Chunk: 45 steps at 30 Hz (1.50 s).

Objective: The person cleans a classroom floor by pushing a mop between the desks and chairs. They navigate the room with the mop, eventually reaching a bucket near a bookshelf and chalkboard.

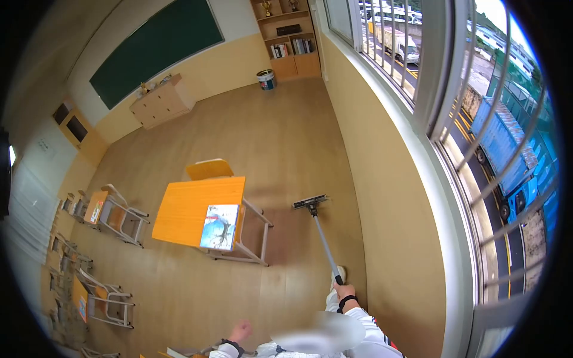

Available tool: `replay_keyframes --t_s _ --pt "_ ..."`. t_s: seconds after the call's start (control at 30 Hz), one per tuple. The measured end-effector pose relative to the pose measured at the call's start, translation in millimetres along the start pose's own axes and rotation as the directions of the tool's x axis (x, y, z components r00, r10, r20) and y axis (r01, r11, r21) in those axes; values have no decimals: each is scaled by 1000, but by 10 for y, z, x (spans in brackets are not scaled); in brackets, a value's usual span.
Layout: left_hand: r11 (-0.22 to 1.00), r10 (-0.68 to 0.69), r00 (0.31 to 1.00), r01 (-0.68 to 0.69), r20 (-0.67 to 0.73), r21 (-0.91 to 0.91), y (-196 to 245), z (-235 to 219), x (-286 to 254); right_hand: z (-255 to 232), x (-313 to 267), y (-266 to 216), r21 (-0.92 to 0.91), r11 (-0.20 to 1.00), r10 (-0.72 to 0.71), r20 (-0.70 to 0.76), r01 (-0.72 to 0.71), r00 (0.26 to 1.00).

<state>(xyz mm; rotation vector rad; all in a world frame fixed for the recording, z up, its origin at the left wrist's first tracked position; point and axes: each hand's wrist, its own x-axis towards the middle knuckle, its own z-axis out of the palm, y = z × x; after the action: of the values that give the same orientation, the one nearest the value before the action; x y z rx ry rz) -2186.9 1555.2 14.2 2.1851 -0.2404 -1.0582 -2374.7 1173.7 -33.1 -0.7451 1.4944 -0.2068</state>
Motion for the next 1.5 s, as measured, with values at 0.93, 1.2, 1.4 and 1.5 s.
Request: replay_keyframes --t_s 0.93,1.2,1.4,1.5 --pt "821 -309 870 448 385 -353 2673 185 4532 1796 3067 -5269 -23 998 -48 146 52 988" --pt "945 7 1000 -8 -5 -328 5686 -372 5915 2494 3553 -6655 -141 989 -39 97 52 995" --pt "961 14 1000 -17 -10 -278 6528 -593 6853 2880 4128 -7426 -385 921 -31 72 56 997" --pt "963 41 998 -51 -43 -263 6405 -571 6993 3145 4252 -7951 -422 903 -34 110 78 993"
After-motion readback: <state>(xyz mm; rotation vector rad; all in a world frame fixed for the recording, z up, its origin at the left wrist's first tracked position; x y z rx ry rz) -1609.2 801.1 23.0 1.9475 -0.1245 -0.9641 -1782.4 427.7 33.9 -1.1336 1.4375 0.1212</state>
